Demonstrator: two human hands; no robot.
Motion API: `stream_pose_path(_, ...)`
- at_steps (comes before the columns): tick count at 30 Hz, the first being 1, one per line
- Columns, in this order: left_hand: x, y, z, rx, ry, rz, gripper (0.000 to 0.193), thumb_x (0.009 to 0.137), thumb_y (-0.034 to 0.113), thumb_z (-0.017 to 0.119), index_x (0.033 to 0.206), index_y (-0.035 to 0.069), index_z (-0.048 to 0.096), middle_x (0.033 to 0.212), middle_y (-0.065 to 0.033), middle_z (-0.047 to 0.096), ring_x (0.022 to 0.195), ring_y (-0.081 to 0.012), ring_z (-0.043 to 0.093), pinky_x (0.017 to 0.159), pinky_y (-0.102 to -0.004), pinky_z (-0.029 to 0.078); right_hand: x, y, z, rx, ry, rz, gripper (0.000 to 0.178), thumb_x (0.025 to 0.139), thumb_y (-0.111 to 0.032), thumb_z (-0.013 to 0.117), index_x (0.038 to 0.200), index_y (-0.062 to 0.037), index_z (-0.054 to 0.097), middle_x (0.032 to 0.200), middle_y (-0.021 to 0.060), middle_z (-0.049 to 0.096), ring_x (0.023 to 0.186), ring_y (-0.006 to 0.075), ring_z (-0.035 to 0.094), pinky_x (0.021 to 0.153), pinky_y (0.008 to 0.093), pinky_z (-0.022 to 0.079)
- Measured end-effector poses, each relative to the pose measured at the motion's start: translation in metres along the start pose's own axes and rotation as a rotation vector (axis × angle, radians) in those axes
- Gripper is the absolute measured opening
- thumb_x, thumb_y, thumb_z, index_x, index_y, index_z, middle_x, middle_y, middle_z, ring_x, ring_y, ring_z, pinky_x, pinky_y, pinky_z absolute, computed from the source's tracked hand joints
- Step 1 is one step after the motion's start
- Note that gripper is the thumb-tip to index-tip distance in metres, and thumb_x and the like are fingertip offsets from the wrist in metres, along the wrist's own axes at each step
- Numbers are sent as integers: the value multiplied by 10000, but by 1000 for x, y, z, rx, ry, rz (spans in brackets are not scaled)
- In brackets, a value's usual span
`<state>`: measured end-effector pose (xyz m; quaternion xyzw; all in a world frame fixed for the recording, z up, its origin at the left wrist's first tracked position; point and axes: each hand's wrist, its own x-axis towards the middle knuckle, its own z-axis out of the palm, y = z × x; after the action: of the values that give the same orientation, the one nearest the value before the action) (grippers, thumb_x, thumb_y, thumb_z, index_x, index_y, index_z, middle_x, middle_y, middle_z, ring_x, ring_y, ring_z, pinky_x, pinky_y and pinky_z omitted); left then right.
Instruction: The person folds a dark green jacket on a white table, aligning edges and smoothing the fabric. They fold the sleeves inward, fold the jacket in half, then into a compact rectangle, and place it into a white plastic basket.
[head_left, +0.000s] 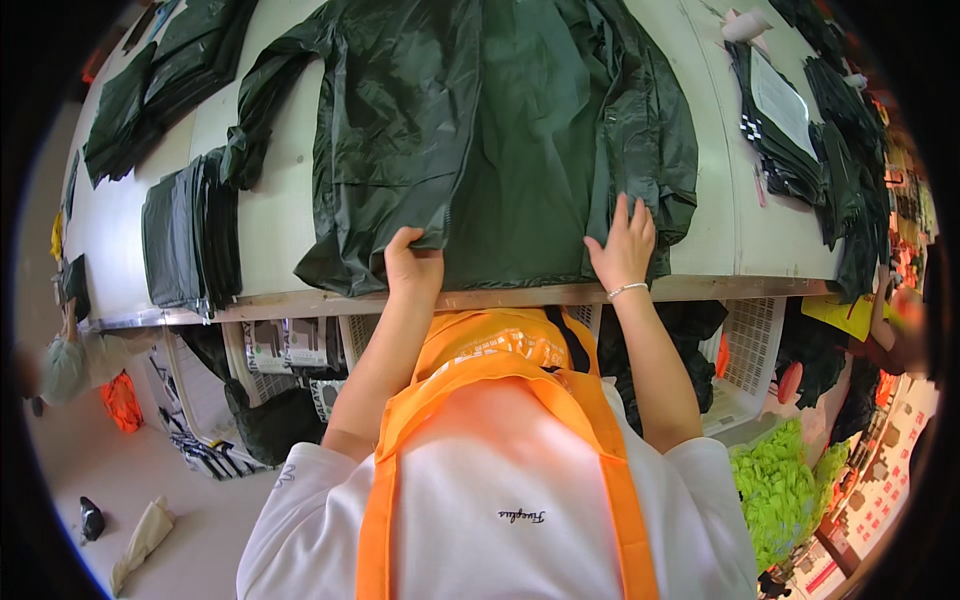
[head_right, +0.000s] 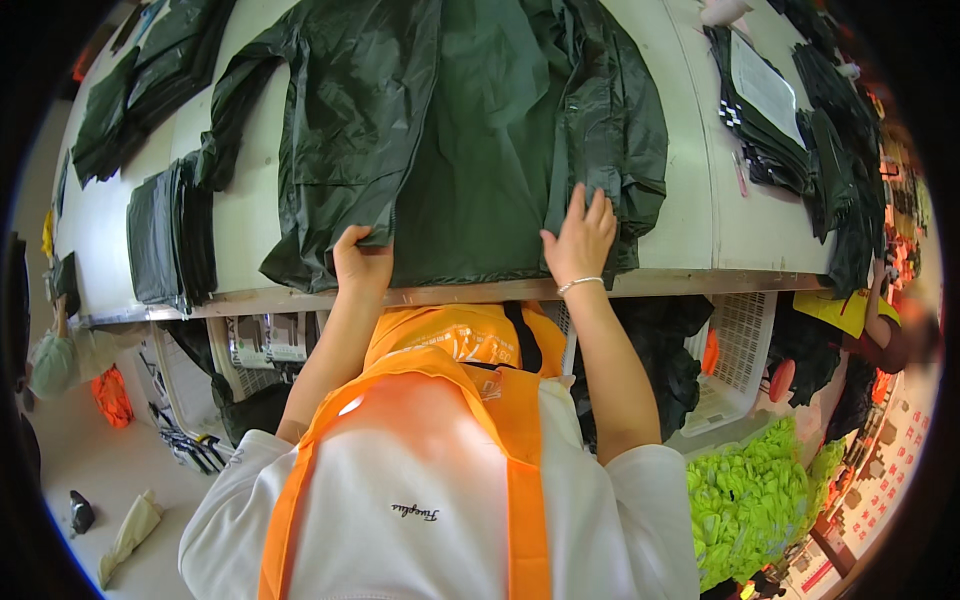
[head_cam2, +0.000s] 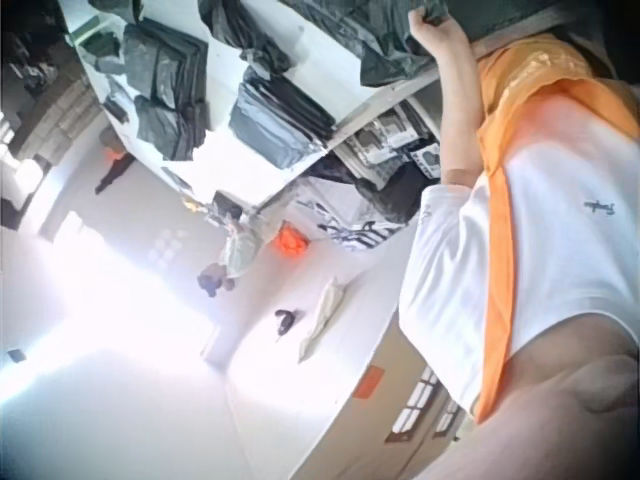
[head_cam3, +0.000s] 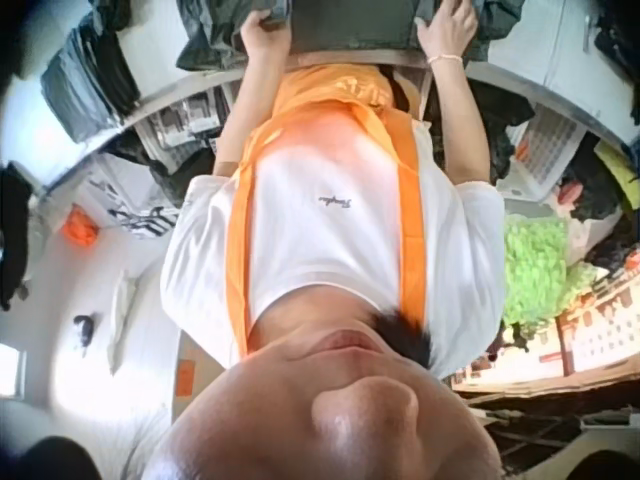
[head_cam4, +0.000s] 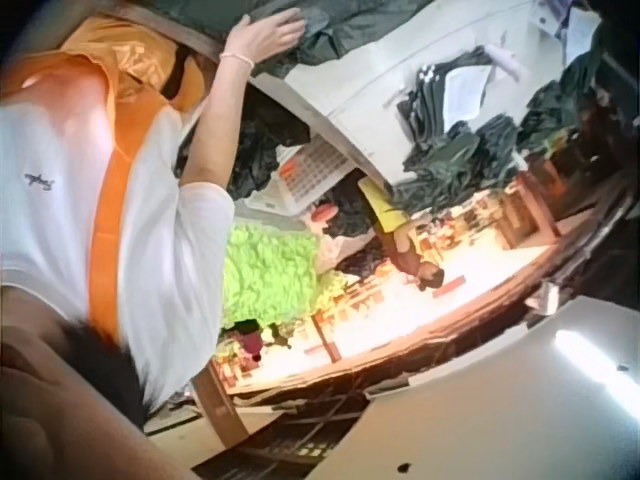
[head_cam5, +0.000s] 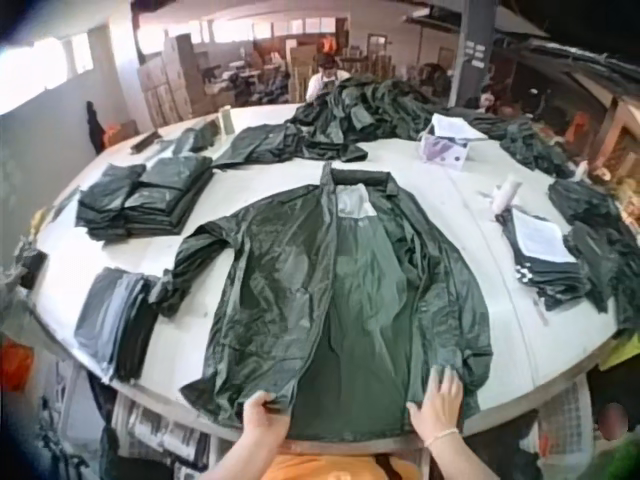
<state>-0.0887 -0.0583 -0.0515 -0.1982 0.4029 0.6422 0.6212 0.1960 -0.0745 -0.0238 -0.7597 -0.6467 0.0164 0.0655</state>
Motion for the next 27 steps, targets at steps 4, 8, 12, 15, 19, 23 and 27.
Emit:
stream_pose_path(4,-2,0,-16,-125,-3,-89,184,729,8,579,894,24,498,841,-103,536,803,-226,515,708,-364,427,0,54,16,140,101,-13,424,773,-81,638,1174,14,537,1245,182,499,1141,351,463,970,394,391)
stream_pose_path(8,-16,-9,-45,-215,54,-175,225,793,135,649,914,21,497,793,-86,506,753,-208,489,686,-330,414,23,101,-9,339,14,220,180,812,-95,602,948,13,648,881,144,648,802,314,608,747,370,480)
stream_pose_path(12,-18,-4,-47,-102,-3,-177,493,770,325,743,1023,19,452,942,-73,504,816,-213,509,761,-332,435,37,168,-20,653,-148,425,203,838,-134,593,956,25,639,799,151,664,738,224,626,692,325,464)
stream_pose_path(15,-18,6,-30,-276,29,-213,436,753,299,754,977,23,501,950,-68,554,965,-227,527,892,-359,425,53,191,-37,470,-193,381,232,840,-149,566,968,35,625,833,179,662,773,283,633,712,358,469)
stream_pose_path(19,1,24,-36,-289,22,-74,205,788,70,662,923,18,518,874,-79,549,807,-214,526,766,-354,451,91,248,-70,147,1,258,277,836,-186,455,887,39,609,873,290,609,880,431,588,781,455,459)
stream_pose_path(23,-41,49,12,-341,-339,-150,97,822,-10,589,895,4,527,823,-82,528,705,-156,498,699,-305,446,143,294,-216,73,254,272,289,866,-207,435,856,29,601,825,213,609,802,301,598,758,412,459)
stream_pose_path(27,-89,48,59,-305,-438,-236,140,889,24,538,1001,-34,478,880,-83,488,695,-134,480,710,-292,457,109,84,-287,1034,79,79,260,904,-179,543,1068,10,613,967,33,653,867,110,594,809,263,462)
